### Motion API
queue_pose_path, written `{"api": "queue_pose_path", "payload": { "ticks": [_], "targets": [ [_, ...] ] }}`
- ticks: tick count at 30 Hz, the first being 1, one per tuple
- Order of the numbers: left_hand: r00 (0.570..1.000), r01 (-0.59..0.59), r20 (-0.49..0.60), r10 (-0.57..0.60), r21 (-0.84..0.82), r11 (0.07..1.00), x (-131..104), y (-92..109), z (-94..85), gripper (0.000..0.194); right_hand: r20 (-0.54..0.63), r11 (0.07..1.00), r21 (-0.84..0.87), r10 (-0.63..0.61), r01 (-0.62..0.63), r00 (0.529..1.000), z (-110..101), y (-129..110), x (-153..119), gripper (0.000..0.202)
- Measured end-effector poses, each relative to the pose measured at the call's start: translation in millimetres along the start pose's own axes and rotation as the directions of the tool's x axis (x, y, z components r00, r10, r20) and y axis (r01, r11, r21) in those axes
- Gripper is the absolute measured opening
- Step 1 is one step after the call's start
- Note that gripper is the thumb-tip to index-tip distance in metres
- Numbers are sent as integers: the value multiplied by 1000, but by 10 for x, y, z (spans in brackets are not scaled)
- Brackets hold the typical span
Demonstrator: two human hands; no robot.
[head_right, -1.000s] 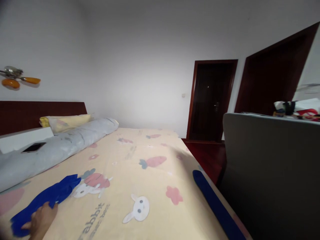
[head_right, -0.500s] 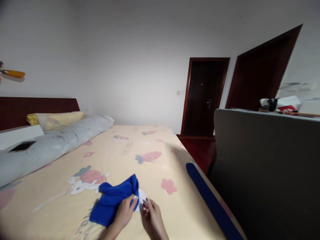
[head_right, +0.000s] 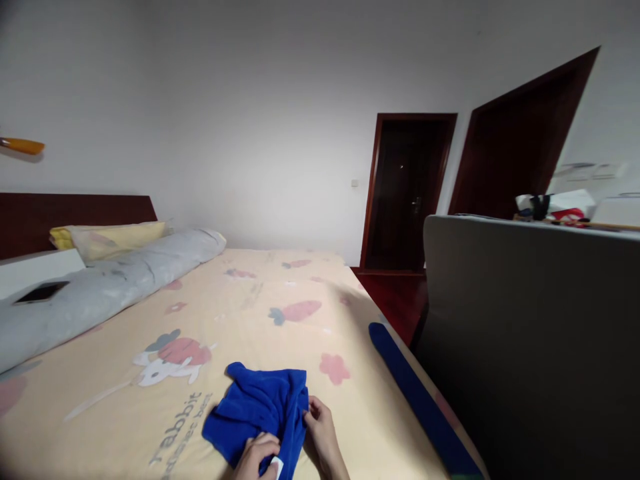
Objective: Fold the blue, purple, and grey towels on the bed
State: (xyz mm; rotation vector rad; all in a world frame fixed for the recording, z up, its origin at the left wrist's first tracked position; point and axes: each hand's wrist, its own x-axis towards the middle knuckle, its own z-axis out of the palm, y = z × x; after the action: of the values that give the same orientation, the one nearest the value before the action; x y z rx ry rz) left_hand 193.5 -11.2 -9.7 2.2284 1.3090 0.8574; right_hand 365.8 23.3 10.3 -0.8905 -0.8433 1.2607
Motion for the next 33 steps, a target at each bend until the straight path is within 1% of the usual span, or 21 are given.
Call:
{"api": "queue_pose_path", "payload": {
  "ticks": [1, 3, 5, 7, 8, 9, 11, 13, 16, 19, 24, 26, 29, 31, 33],
  "targets": [
    [998, 9, 69, -9, 1, 1000, 26, 66, -73, 18, 22, 1000, -2, 1, -1, 1000, 0, -2, -18, 28],
    [986, 54, 158, -55, 11, 998, 63, 196, -153, 22, 56, 1000, -14, -2, 3, 998, 10, -2, -44, 27],
    [961, 147, 230, -151, 32, 989, 84, 299, -143, 36, 97, 995, -86, -32, 40, 995, 26, -1, -58, 24],
    [929, 245, 267, -257, 76, 966, 94, 353, -67, 54, 133, 975, -198, -73, 98, 988, 39, -8, -63, 21],
    [920, 275, 261, -292, 98, 956, 94, 359, -18, 60, 144, 960, -251, -89, 123, 986, 42, -13, -64, 21],
    [919, 289, 248, -308, 111, 951, 91, 351, 29, 63, 148, 947, -290, -98, 138, 984, 42, -20, -65, 22],
    [932, 285, 203, -299, 95, 954, 72, 296, 105, 57, 148, 939, -314, -98, 141, 984, 32, -30, -65, 25],
    [944, 281, 173, -281, 26, 959, 39, 204, 146, 48, 159, 941, -309, -96, 142, 983, 12, -30, -62, 30],
    [946, 306, 142, -291, -96, 947, -18, 44, 164, 43, 176, 948, -290, -83, 133, 981, -32, 2, -44, 34],
    [942, 328, 152, -301, -213, 920, -53, -80, 169, 47, 180, 959, -265, -51, 99, 982, -80, 64, -12, 35],
    [923, 383, 169, -345, -370, 846, -46, -143, 150, 47, 166, 983, -180, -13, 44, 986, -120, 122, 22, 39],
    [914, 404, 179, -363, -433, 805, -36, -147, 118, 47, 174, 989, -147, 5, 21, 985, -109, 102, 13, 39],
    [876, 468, 192, -442, -553, 689, -16, -169, 56, 56, 222, 990, -142, 13, 19, 975, -80, 55, -15, 40],
    [861, 465, 172, -479, -648, 604, 4, -206, 34, 61, 252, 986, -161, -2, 44, 968, -68, 35, -27, 42],
    [842, 442, 141, -521, -734, 515, 25, -266, 50, 59, 271, 980, -184, -25, 77, 962, -70, 33, -27, 47]
  ]
}}
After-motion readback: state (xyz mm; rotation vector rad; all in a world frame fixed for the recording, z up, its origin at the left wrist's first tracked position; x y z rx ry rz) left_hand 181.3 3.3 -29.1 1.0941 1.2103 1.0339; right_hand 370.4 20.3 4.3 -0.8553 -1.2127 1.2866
